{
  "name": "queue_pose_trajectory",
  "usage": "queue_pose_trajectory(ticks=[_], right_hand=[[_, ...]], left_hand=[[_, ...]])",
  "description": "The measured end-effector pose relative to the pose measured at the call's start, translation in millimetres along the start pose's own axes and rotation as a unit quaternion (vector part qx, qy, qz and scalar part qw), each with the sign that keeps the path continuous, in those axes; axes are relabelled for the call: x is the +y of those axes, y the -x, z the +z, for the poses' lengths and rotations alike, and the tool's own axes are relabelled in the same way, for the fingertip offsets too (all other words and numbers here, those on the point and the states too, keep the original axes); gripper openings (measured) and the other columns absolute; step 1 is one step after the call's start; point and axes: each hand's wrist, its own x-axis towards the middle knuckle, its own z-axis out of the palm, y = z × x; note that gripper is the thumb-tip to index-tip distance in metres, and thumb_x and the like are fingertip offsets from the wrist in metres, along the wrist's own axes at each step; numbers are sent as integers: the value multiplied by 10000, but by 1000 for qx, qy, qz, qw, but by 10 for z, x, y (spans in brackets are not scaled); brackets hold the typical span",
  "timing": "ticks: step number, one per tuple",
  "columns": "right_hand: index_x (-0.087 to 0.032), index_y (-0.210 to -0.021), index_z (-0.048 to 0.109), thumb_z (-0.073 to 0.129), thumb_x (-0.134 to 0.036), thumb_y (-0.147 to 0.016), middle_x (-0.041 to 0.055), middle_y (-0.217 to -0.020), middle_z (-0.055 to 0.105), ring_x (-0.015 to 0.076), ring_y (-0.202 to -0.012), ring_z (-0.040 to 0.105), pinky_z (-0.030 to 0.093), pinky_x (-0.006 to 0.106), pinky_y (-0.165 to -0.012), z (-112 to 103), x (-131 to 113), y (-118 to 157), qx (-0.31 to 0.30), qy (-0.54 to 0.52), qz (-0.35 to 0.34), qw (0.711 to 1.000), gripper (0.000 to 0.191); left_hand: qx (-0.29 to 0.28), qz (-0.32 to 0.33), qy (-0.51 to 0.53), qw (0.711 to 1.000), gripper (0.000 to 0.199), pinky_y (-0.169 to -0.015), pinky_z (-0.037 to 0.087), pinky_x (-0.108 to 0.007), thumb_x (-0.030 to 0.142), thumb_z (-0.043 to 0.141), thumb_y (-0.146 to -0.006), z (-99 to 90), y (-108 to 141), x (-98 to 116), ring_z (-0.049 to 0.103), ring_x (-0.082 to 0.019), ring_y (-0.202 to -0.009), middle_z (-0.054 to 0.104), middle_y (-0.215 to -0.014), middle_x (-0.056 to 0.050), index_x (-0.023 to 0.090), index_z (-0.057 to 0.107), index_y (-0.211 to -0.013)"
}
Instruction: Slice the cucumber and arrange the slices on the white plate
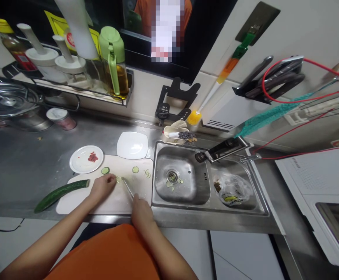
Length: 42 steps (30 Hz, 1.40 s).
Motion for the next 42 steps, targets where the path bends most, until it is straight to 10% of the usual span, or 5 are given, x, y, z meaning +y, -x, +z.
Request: queue_pose_trajectory(ticks=[35, 42], right_hand=[[-139, -1150, 478, 343, -17, -823, 145, -1001, 637, 243, -981, 609, 433, 301, -743, -31, -128, 70, -26, 13, -14, 999, 375], [-183, -1129, 498, 383, -40, -814, 129, -983, 638, 250, -972, 612, 430, 285, -694, -56, 10, 140, -39, 3, 16, 999, 365]], left_hand=[[3, -23, 23, 999, 169, -683, 411, -227, 282, 525, -743, 11, -13, 2, 633, -161, -751, 712, -776, -4, 214, 670, -792], [48, -43, 28, 997, 195, -630, 388, -219, 368, 545, -744, -230, -78, -64, 612, -149, -690, 692, -731, 11, 220, 666, -781]])
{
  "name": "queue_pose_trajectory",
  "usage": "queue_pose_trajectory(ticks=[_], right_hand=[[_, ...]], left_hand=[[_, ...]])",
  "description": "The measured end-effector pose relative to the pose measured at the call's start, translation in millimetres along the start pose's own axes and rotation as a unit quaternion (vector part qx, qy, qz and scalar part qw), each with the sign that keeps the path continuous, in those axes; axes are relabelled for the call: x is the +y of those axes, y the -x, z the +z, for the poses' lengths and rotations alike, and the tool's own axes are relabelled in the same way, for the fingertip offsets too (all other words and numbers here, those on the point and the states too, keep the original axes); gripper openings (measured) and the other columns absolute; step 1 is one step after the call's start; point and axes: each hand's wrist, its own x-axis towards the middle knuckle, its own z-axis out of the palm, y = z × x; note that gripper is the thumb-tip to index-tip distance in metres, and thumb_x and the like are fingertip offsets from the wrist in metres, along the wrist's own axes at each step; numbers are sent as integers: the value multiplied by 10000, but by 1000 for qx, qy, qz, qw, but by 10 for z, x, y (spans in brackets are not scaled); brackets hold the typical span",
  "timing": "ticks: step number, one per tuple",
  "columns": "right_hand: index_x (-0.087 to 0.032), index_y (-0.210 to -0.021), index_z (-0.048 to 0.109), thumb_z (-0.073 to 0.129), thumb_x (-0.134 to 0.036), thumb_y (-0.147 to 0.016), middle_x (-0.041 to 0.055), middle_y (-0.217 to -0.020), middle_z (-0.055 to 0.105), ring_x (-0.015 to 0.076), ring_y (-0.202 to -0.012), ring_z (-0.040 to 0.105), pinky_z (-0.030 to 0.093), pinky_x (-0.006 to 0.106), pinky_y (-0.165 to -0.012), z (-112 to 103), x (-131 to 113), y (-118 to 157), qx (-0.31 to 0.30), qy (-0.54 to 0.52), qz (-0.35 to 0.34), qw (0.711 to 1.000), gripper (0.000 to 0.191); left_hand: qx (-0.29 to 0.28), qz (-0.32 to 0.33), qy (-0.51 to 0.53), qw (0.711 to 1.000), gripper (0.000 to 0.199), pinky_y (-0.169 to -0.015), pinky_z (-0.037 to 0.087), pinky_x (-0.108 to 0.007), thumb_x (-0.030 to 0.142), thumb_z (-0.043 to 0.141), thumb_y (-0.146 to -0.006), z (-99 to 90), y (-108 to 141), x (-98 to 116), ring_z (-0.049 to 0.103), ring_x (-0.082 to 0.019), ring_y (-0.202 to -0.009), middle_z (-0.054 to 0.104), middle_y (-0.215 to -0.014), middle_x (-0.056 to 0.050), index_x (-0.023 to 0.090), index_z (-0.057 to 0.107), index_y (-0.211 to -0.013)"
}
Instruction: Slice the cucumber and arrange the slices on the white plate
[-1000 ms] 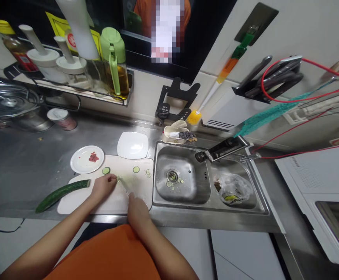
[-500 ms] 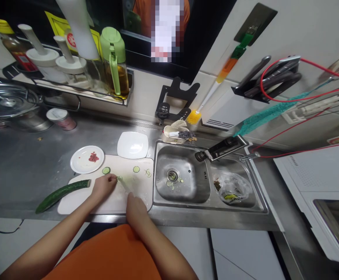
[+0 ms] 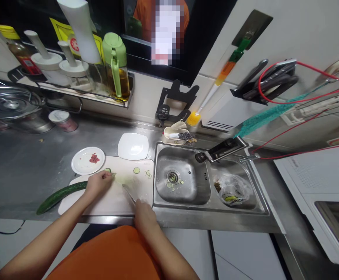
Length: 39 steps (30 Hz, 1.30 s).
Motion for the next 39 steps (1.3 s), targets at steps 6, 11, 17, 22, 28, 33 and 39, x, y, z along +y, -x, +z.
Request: queue_pose_trajectory(ticks=[6, 11, 17, 22, 28, 33, 39], right_hand=[[-177, -1128, 502, 391, -23, -796, 131, -971, 645, 251, -958, 621, 446, 287, -681, -6, -21, -33, 0, -1, -7, 1000, 383], [-169, -1134, 500, 388, -16, -801, 135, -978, 642, 245, -988, 614, 456, 292, -709, -51, -36, -5, -4, 9, -6, 1000, 383], [-168, -1136, 505, 388, -20, -809, 138, -974, 640, 243, -996, 610, 464, 296, -722, -53, -29, 2, -2, 8, -3, 1000, 377], [-170, -1140, 502, 377, -24, -818, 137, -948, 645, 246, -993, 612, 459, 297, -723, -31, -28, -5, 2, 8, -5, 1000, 375], [-166, -1142, 484, 382, -25, -820, 142, -971, 642, 246, -993, 612, 456, 296, -718, 11, -14, -26, 0, 4, 0, 1000, 367], [-158, -1136, 485, 372, -15, -823, 153, -962, 644, 251, -986, 618, 463, 303, -717, 8, -11, -28, -3, -3, -1, 1000, 362], [-160, -1135, 488, 376, -2, -810, 143, -958, 649, 249, -988, 621, 473, 303, -720, -4, 2, -42, -3, 4, -5, 1000, 379]], left_hand=[[25, -25, -44, 998, 282, -635, 391, -249, 445, 512, -774, -187, -183, -93, 615, -186, -716, 700, -782, -27, 221, 669, -844], [18, -8, -151, 988, 272, -638, 395, -288, 340, 439, -807, -215, -197, -66, 617, -243, -788, 696, -873, -83, 221, 663, -906], [21, 87, -132, 987, 309, -769, 423, -281, 324, 458, -813, -113, -243, 147, 604, -215, -901, 671, -1016, -78, 206, 640, -1033], [-62, 151, -117, 980, 352, -848, 408, -272, 325, 510, -796, 247, -329, 555, 578, -205, -980, 628, -1118, -82, 204, 628, -1105], [-126, 162, -148, 967, 303, -837, 401, -277, 286, 527, -782, 557, -361, 824, 564, -210, -993, 601, -1114, -106, 192, 650, -1042], [-111, 143, -123, 976, 253, -790, 404, -267, 240, 539, -767, 616, -361, 818, 567, -193, -939, 611, -1056, -89, 196, 658, -987], [-116, 137, -80, 980, 137, -679, 392, -248, 185, 525, -738, 600, -355, 844, 569, -166, -793, 657, -863, -38, 196, 631, -824]])
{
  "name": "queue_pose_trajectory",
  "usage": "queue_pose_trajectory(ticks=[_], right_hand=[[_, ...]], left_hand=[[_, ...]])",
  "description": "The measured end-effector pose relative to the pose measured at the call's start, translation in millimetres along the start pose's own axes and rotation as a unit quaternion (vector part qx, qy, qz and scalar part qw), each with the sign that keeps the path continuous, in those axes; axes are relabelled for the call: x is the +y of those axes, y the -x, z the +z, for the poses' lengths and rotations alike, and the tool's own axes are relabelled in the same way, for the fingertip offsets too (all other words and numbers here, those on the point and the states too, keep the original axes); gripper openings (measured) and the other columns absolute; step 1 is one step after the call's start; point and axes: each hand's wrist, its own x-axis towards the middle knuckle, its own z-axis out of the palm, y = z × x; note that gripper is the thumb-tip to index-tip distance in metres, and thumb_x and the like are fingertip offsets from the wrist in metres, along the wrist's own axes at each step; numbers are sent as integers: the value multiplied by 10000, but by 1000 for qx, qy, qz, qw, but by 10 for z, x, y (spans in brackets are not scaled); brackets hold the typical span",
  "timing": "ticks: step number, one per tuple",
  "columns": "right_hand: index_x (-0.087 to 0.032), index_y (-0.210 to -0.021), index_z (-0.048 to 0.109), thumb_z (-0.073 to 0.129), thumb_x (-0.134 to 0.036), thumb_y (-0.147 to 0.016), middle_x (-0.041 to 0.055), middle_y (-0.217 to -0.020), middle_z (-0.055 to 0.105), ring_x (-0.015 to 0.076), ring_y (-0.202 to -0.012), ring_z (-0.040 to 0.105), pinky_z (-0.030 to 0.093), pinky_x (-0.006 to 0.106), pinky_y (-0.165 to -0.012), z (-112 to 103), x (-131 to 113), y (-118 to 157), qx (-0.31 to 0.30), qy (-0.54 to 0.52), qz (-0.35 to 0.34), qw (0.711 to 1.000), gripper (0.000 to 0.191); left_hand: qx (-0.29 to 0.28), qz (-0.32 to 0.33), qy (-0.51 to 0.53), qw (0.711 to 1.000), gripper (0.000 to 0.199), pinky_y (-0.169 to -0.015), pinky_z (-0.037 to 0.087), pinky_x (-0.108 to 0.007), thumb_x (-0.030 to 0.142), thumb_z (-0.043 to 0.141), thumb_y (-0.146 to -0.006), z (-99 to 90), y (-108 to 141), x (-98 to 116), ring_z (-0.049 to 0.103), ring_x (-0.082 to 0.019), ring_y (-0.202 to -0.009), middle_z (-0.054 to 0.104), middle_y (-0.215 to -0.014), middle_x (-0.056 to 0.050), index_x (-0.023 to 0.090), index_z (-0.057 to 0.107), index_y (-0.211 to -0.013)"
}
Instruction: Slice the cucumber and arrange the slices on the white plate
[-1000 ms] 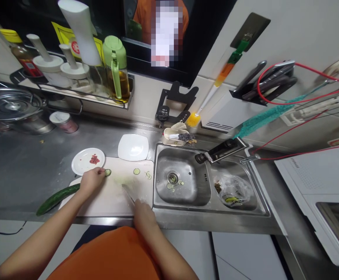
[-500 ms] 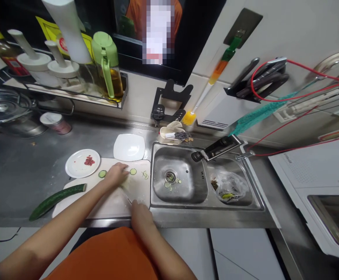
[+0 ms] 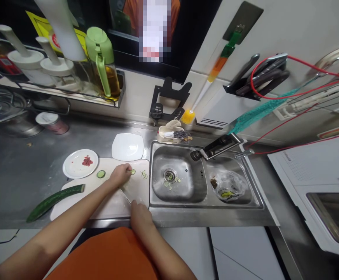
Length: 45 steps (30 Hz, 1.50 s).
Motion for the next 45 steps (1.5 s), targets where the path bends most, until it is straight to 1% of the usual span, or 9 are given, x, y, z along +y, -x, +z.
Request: queue_pose_trajectory(ticks=[4, 10, 13, 15, 20, 24, 30, 38, 45], right_hand=[[-163, -1127, 493, 391, -16, -804, 140, -936, 650, 253, -973, 626, 468, 296, -700, -16, 23, -9, -5, 2, 1, 1000, 370], [-175, -1134, 486, 392, -34, -797, 134, -936, 643, 255, -954, 627, 447, 288, -681, -22, 90, -14, 0, 2, -8, 1000, 377], [-183, -1131, 487, 389, -42, -806, 132, -933, 641, 247, -937, 628, 431, 279, -669, -25, 116, -24, 4, 5, -3, 1000, 367], [-187, -1126, 486, 392, -42, -805, 126, -928, 640, 244, -919, 630, 422, 273, -653, -37, 118, -36, 5, 6, -1, 1000, 365], [-166, -1157, 465, 367, -18, -803, 131, -949, 641, 244, -944, 616, 418, 282, -678, -79, 51, -80, 26, 13, -26, 999, 396], [-152, -1178, 450, 344, -22, -824, 135, -990, 640, 233, -952, 609, 423, 292, -714, -95, -46, -130, 30, 14, -43, 999, 392], [-149, -1153, 458, 338, -31, -841, 140, -979, 643, 237, -954, 612, 440, 302, -715, -105, -143, -196, 23, 22, -49, 998, 355], [-149, -1133, 473, 331, -31, -848, 134, -968, 646, 231, -957, 617, 449, 296, -724, -124, -177, -215, 26, 20, -47, 998, 340], [-151, -1133, 474, 322, -39, -859, 134, -974, 644, 231, -949, 621, 458, 304, -721, -110, -214, -225, 24, 17, -40, 999, 333]], left_hand=[[4, -16, 42, 999, 124, -646, 382, -235, 180, 511, -741, -71, 83, -89, 573, -148, -713, 671, -764, -7, 204, 620, -796], [45, -93, 67, 992, 109, -652, 387, -229, 224, 560, -713, -211, 393, -525, 599, -146, -713, 678, -758, 1, 199, 640, -783], [57, -120, 76, 988, 148, -675, 402, -234, 230, 555, -713, -201, 564, -688, 613, -154, -732, 685, -780, 0, 205, 652, -821], [71, -119, 80, 987, 189, -694, 414, -241, 251, 548, -726, -158, 659, -735, 619, -159, -741, 688, -800, -5, 210, 658, -874], [127, -50, 46, 989, 285, -827, 437, -283, 301, 574, -729, -9, 777, -764, 611, -201, -891, 679, -963, -68, 184, 662, -973], [155, -34, 51, 986, 278, -866, 443, -300, 314, 543, -759, 71, 775, -787, 607, -205, -914, 677, -981, -76, 179, 663, -970], [163, -38, 58, 984, 278, -873, 445, -311, 307, 543, -760, 108, 763, -794, 604, -208, -923, 680, -971, -73, 182, 662, -978], [141, -57, 59, 987, 269, -902, 433, -297, 297, 546, -765, 71, 774, -758, 598, -207, -970, 672, -1020, -70, 192, 658, -987], [152, -41, 61, 986, 275, -894, 435, -291, 309, 538, -776, 78, 784, -759, 599, -203, -953, 673, -1007, -81, 169, 661, -978]])
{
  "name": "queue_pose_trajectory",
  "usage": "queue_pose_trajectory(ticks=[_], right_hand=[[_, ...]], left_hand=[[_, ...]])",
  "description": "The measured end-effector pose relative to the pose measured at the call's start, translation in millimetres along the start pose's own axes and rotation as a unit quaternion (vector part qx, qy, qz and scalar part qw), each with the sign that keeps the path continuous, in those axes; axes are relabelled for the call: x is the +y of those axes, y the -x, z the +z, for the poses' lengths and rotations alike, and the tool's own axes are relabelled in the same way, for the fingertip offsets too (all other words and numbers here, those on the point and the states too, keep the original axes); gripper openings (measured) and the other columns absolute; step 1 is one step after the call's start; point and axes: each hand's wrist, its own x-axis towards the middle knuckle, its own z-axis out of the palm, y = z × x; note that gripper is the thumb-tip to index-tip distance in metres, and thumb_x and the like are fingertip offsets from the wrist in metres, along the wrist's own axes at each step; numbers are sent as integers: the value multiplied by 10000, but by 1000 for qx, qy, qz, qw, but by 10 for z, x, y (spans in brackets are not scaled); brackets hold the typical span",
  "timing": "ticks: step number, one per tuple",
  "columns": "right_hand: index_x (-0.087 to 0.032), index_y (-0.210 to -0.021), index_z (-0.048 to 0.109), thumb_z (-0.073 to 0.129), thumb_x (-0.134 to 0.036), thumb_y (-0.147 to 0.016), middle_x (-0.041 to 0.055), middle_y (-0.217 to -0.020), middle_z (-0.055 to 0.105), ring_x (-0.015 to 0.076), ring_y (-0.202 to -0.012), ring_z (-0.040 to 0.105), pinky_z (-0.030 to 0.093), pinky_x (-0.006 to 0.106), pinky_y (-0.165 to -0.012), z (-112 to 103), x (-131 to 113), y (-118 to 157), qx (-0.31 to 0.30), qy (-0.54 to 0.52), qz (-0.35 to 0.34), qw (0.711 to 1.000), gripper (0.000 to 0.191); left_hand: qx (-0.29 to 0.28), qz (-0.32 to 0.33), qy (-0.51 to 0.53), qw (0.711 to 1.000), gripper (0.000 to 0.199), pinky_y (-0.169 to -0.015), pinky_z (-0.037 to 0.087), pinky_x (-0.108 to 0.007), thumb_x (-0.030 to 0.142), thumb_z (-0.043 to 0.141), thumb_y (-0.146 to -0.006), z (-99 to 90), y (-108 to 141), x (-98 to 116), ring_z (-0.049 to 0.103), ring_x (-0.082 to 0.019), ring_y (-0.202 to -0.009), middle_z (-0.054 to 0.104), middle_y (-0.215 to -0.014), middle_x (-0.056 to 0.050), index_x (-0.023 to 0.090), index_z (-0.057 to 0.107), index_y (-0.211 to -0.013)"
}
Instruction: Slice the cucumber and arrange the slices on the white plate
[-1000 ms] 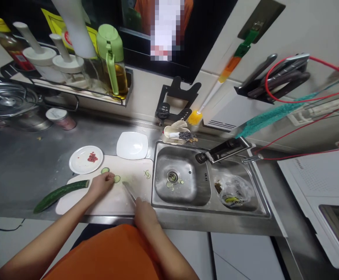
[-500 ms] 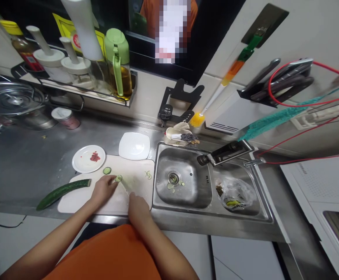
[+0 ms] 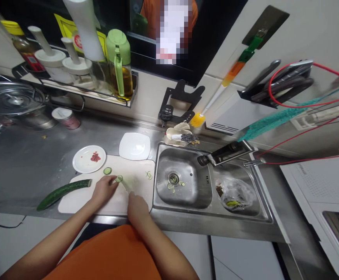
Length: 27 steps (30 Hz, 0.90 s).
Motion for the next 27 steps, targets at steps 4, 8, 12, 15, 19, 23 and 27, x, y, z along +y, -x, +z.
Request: queue_pose_trajectory(ticks=[4, 8, 12, 15, 19, 23, 27], right_hand=[[-145, -1142, 469, 311, -25, -853, 130, -994, 640, 229, -970, 613, 455, 302, -734, 0, -32, -24, -6, 5, 1, 1000, 350], [-139, -1136, 477, 320, -12, -841, 135, -985, 642, 233, -985, 608, 449, 305, -741, 0, -50, -31, 0, -1, -6, 1000, 358], [-133, -1138, 483, 331, -13, -839, 143, -972, 644, 237, -986, 607, 440, 307, -750, 19, -10, 23, 3, 2, -8, 1000, 356], [-130, -1122, 494, 340, -12, -832, 145, -968, 643, 238, -985, 609, 437, 300, -747, 38, 61, 106, 4, 10, -11, 1000, 349], [-153, -1109, 503, 364, -17, -823, 133, -950, 645, 237, -972, 617, 436, 282, -711, 42, 149, 219, -3, 10, 16, 1000, 346], [-163, -1102, 510, 357, -18, -835, 130, -925, 648, 230, -972, 621, 433, 273, -703, 43, 181, 267, -9, 4, 35, 999, 341], [-169, -1108, 510, 369, -24, -828, 132, -955, 648, 236, -969, 623, 442, 277, -696, 54, 193, 266, -13, -4, 37, 999, 345]], left_hand=[[-1, -4, 1, 1000, 274, -892, 435, -289, 303, 546, -771, -2, 0, 3, 598, -204, -962, 670, -1018, -81, 170, 659, -982], [-5, -12, 1, 1000, 252, -888, 433, -292, 285, 550, -764, -10, -12, 20, 597, -204, -962, 674, -1001, -74, 178, 663, -962], [-7, -25, 0, 1000, 225, -853, 437, -286, 282, 558, -752, -26, -38, 42, 600, -200, -919, 678, -963, -65, 185, 661, -927], [-8, -33, -1, 999, 186, -829, 436, -279, 274, 572, -733, -39, -64, 60, 602, -201, -904, 677, -936, -62, 187, 650, -877], [-17, -45, 6, 999, 121, -769, 428, -263, 286, 576, -731, -53, -84, 95, 605, -185, -843, 678, -879, -37, 198, 622, -801], [-47, -70, 26, 996, 147, -669, 401, -236, 334, 541, -774, -97, -89, 124, 600, -150, -706, 669, -741, 1, 206, 608, -745], [-25, -82, 28, 996, 154, -649, 392, -220, 348, 541, -773, -227, -135, 70, 605, -141, -688, 676, -730, 13, 217, 621, -786]])
